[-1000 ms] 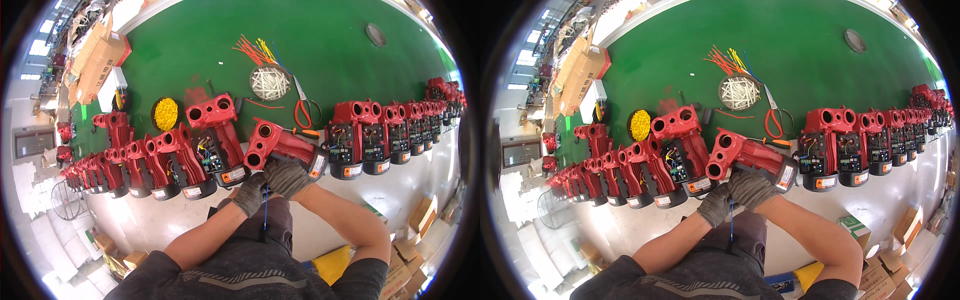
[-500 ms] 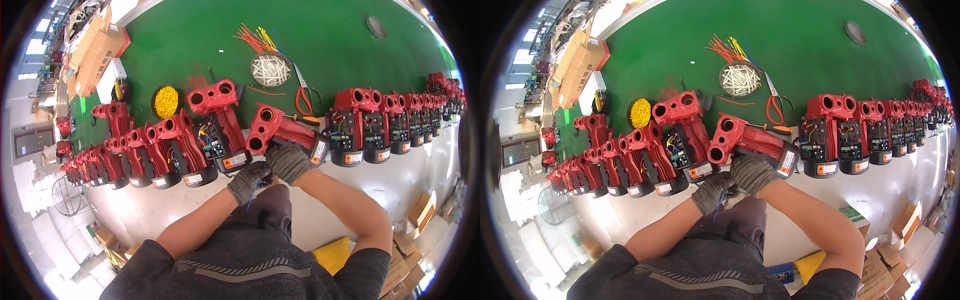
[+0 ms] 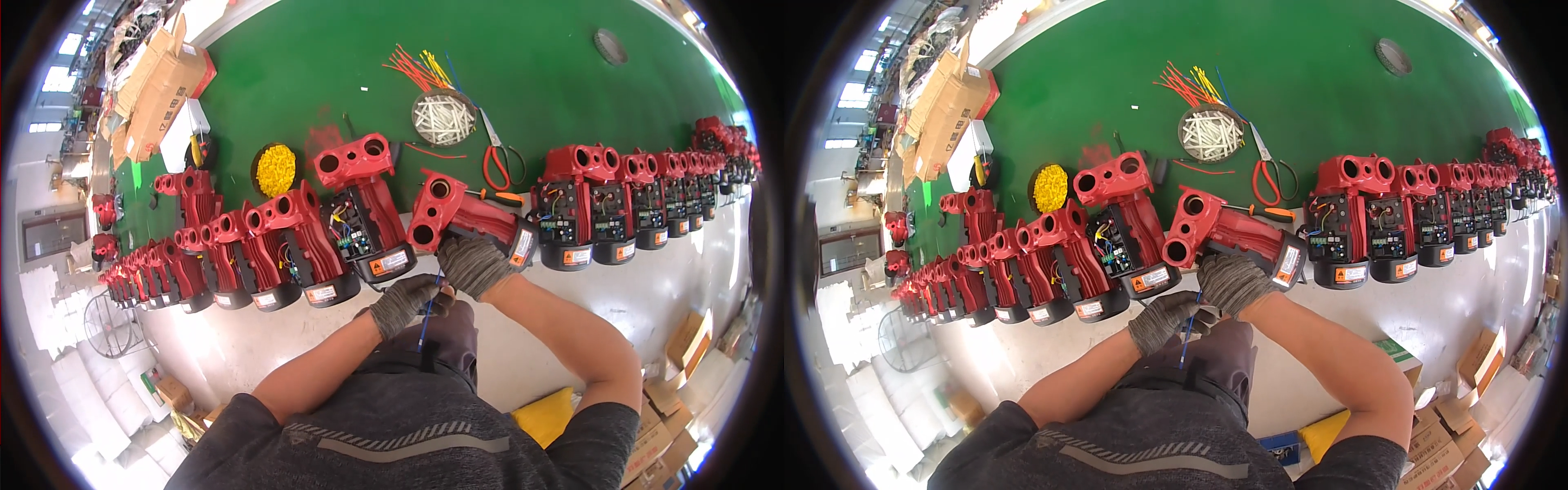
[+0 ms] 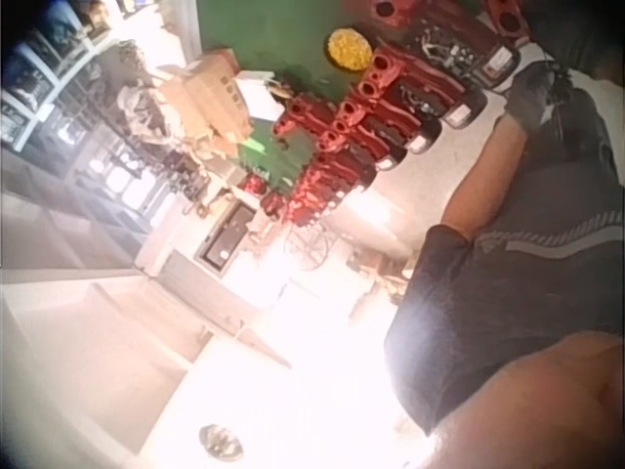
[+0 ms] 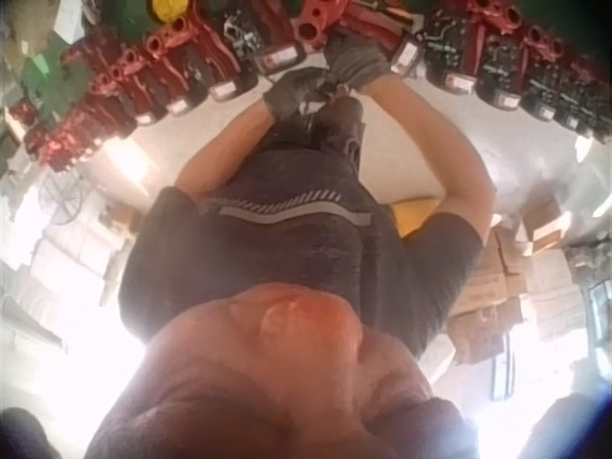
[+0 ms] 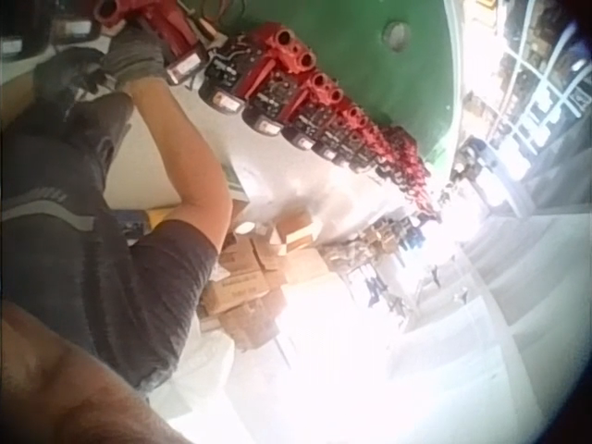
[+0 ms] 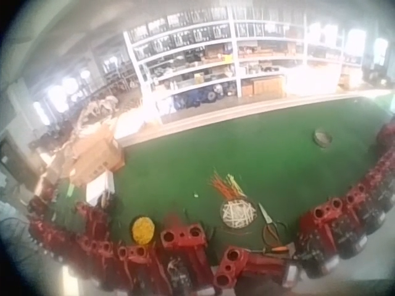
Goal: The person connects electrical wires to terminal blocks on a series of red industrial pump units using pliers and by hand.
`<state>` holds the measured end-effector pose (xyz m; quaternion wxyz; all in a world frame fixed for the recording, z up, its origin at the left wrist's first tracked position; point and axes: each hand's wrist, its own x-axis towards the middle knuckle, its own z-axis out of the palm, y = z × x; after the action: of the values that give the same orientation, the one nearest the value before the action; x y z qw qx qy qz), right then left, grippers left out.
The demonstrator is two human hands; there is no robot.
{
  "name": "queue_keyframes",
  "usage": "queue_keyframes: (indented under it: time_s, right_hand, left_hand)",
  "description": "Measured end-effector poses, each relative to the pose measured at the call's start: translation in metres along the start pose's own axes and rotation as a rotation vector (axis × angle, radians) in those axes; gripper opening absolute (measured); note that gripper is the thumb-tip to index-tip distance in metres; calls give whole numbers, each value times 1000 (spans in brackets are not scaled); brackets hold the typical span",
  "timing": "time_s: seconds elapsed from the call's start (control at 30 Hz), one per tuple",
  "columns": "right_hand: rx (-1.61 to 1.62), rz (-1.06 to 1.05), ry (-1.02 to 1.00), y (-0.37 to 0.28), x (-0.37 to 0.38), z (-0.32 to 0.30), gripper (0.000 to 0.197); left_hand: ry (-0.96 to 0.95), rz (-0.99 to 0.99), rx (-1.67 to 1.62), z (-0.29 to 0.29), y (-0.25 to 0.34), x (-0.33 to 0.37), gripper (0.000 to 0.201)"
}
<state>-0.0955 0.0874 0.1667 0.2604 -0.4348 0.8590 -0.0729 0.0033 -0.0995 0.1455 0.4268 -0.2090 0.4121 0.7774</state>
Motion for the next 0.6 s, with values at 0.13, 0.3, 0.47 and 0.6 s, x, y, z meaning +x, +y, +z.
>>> queue_keyframes:
  time_s: [0.13,0.3,0.47,0.6]
  right_hand:
    - [-2,35,-50,-3,2,-4,51]
    - [33,63,-7,-3,1,-6,51]
    - [-17,11,37,1,1,3,53]
    - [38,108,5,-11,-1,-18,47]
  left_hand:
    - [-21,23,31,-5,-3,1,31]
    - [31,-12,100,2,15,-2,34]
    - [69,16,122,-4,8,4,32]
    - [68,31,47,-9,3,7,30]
